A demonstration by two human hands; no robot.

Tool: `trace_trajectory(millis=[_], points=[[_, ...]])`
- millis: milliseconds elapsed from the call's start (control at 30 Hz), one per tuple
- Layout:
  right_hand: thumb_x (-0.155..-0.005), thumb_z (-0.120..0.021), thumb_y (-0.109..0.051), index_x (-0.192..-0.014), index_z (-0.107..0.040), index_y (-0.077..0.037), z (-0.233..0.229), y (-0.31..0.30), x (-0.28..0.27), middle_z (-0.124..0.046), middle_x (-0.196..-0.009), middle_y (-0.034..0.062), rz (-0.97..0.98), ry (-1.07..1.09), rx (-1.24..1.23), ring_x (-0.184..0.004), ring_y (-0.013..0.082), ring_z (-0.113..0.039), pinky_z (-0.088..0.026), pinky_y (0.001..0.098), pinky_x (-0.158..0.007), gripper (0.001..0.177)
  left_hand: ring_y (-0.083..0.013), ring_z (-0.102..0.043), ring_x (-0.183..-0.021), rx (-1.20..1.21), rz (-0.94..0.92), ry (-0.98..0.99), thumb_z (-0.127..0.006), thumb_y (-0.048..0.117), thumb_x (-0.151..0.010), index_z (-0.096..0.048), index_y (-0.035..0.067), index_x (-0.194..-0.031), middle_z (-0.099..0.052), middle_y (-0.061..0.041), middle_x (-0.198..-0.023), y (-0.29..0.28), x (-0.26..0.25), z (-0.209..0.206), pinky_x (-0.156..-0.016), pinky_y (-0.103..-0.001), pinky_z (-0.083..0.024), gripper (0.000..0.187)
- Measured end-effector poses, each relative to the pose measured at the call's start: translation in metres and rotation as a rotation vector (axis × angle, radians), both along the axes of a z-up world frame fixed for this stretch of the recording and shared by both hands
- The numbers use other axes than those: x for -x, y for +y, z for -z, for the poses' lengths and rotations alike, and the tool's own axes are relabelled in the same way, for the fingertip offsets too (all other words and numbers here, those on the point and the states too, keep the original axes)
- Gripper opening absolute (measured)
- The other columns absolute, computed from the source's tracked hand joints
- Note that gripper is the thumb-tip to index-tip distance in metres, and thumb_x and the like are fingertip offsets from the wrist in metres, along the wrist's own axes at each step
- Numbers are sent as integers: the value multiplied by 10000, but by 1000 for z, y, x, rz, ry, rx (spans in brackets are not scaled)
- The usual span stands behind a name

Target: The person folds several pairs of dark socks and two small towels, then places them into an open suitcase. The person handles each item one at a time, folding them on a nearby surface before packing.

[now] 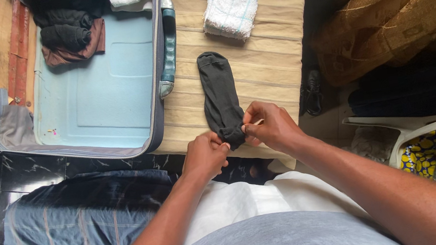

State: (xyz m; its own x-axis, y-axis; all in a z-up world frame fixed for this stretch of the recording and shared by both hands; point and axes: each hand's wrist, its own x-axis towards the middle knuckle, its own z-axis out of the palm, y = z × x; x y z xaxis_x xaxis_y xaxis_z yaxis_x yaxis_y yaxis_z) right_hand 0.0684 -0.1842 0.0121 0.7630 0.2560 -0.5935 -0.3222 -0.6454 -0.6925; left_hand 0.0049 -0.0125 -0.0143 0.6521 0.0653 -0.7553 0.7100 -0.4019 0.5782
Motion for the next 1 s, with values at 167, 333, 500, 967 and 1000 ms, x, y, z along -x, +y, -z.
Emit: trace_trajectory(millis=[167,333,500,967,1000], points=[[-901,-715,-160,-1092,-763,-82,7,-2,5,-758,-1016,109,-162,-114,120,-960,218,-750,-601,401,-812,212,-308,-667,-977,-243,289,-599,-800,110,-791,-546,85,-1079,-602,-117,-1046,1,8,-16,-845,-455,-543,385],[-870,-657,-65,-1091,-772,-54,14,-4,8,-722,-1085,130,-296,-244,97,-970,275,-731,-574,408,-836,249,-303,-627,-1047,-352,380,-656,-838,137,-760,-548,100,-1114,-513,-94,-1117,-8,3,-32,-846,-452,-547,459],[-829,-607,23,-1088,-778,-49,13,-2,7,-700,-1071,133,-442,-323,127,-929,306,-704,-549,424,-852,318,-273,-584,-1109,-438,522,-538,-883,209,-715,-629,74,-1058,-520,-77,-1127,-14,3,-26,-905,-433,-531,448],[-807,-698,-34,-1099,-716,-72,1,-2,11,-625,-1017,138,-653,-530,278,-953,359,-658,-531,473,-805,295,-351,-637,-1018,-290,290,-617,-636,144,-963,-695,50,-1063,-589,-120,-1078,-6,11,10,-899,-473,-513,149],[-843,-678,-39,-1084,-726,-80,4,-2,10,-630,-1026,133,-649,-521,272,-951,358,-662,-530,474,-807,249,-360,-636,-1014,-292,289,-595,-628,147,-971,-688,56,-1073,-585,-122,-1086,-6,10,7,-901,-477,-513,150]])
